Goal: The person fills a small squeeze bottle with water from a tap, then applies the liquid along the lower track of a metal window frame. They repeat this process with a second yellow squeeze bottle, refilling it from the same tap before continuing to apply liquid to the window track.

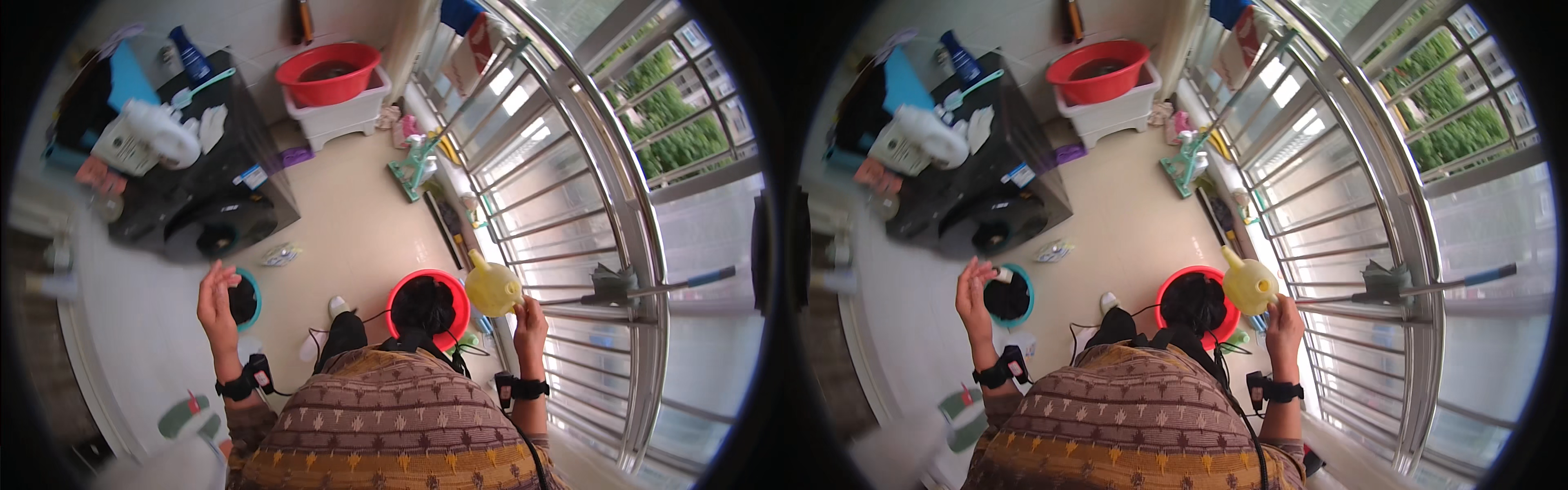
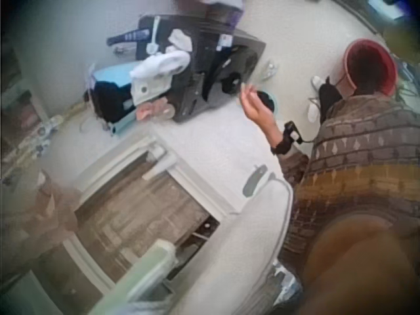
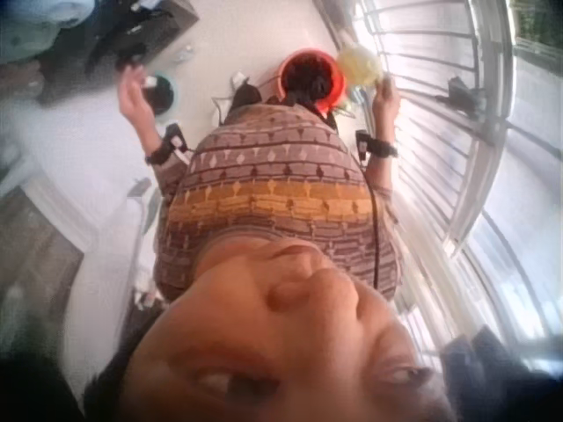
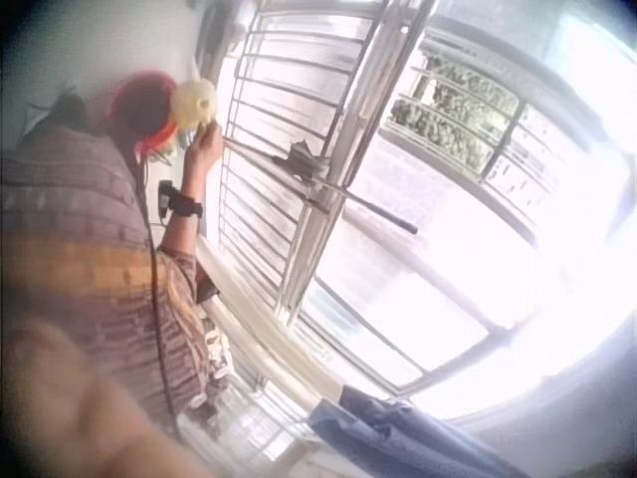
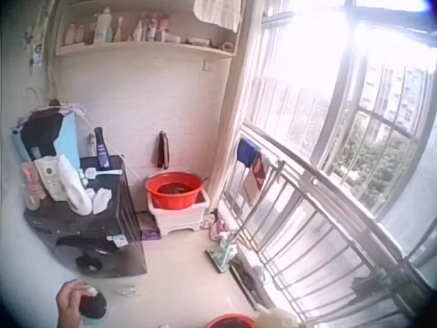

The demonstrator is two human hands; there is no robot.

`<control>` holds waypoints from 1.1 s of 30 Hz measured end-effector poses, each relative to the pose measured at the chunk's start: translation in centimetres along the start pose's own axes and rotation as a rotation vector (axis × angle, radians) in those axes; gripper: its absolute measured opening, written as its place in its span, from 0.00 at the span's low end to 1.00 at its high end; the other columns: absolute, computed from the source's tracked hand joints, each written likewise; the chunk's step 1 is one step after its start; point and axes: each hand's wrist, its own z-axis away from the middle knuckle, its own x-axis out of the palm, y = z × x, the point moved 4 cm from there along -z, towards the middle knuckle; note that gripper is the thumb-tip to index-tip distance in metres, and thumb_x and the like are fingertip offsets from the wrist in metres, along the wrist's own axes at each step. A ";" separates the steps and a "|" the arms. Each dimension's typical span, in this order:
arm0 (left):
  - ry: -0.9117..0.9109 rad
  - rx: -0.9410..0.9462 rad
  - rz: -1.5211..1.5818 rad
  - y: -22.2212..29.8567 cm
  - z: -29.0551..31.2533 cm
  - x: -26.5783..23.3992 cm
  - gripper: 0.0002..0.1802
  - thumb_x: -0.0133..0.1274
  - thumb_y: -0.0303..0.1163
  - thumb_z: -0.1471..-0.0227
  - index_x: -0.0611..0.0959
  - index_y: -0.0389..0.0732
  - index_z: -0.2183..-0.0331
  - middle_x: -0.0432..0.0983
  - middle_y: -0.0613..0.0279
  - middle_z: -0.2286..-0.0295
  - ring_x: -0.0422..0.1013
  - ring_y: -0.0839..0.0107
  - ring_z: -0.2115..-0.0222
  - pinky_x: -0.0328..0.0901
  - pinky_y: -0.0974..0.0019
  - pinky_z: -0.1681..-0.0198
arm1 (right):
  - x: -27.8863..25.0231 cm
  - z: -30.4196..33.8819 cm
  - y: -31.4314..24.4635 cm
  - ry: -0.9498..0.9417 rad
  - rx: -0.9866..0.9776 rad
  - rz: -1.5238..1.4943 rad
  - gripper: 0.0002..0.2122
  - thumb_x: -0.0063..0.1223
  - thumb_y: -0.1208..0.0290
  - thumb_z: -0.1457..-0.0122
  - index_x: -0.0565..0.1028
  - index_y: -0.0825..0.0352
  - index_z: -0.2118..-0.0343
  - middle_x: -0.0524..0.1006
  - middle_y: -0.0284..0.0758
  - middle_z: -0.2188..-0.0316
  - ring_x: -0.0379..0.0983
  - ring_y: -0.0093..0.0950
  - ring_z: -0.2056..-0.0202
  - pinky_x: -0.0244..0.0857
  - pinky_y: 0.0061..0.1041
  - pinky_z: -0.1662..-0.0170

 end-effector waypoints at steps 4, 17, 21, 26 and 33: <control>-0.146 0.149 -0.016 1.6 -10.7 4.7 0.18 0.42 0.27 0.32 0.75 0.34 0.44 0.79 0.54 0.56 0.75 0.69 0.57 0.66 0.66 0.48 | -0.3 -1.6 -3.2 0.018 0.078 0.004 0.06 0.51 0.74 0.35 0.75 0.68 0.58 0.77 0.45 0.68 0.75 0.46 0.66 0.68 0.37 0.62; -0.077 0.206 0.011 1.3 -27.0 8.5 0.24 0.36 0.35 0.31 0.71 0.30 0.42 0.76 0.44 0.52 0.75 0.59 0.54 0.65 0.55 0.43 | 14.1 -26.3 -11.7 -0.033 -0.107 -0.222 0.10 0.58 0.77 0.41 0.75 0.66 0.56 0.75 0.42 0.66 0.74 0.43 0.64 0.69 0.36 0.61; 0.066 0.077 -0.044 2.1 -33.1 11.4 0.25 0.37 0.36 0.31 0.70 0.31 0.41 0.75 0.44 0.52 0.75 0.58 0.54 0.66 0.55 0.44 | 21.8 -39.5 -18.4 -0.050 -0.452 -0.450 0.09 0.60 0.75 0.43 0.75 0.67 0.60 0.74 0.43 0.68 0.73 0.45 0.66 0.68 0.39 0.62; 0.017 0.132 -0.228 5.1 -41.6 16.7 0.22 0.41 0.32 0.31 0.72 0.30 0.42 0.76 0.46 0.50 0.76 0.61 0.52 0.64 0.60 0.42 | 28.7 -52.9 -24.8 -0.133 -0.510 -0.565 0.11 0.58 0.79 0.42 0.74 0.66 0.56 0.75 0.44 0.66 0.74 0.46 0.63 0.69 0.35 0.61; -0.021 0.145 -0.148 3.5 -53.4 23.4 0.20 0.47 0.18 0.37 0.75 0.33 0.45 0.78 0.53 0.51 0.76 0.69 0.53 0.68 0.67 0.47 | 35.6 -67.7 -30.0 -0.139 -0.515 -0.418 0.10 0.53 0.71 0.35 0.75 0.66 0.54 0.79 0.45 0.62 0.76 0.44 0.64 0.70 0.34 0.60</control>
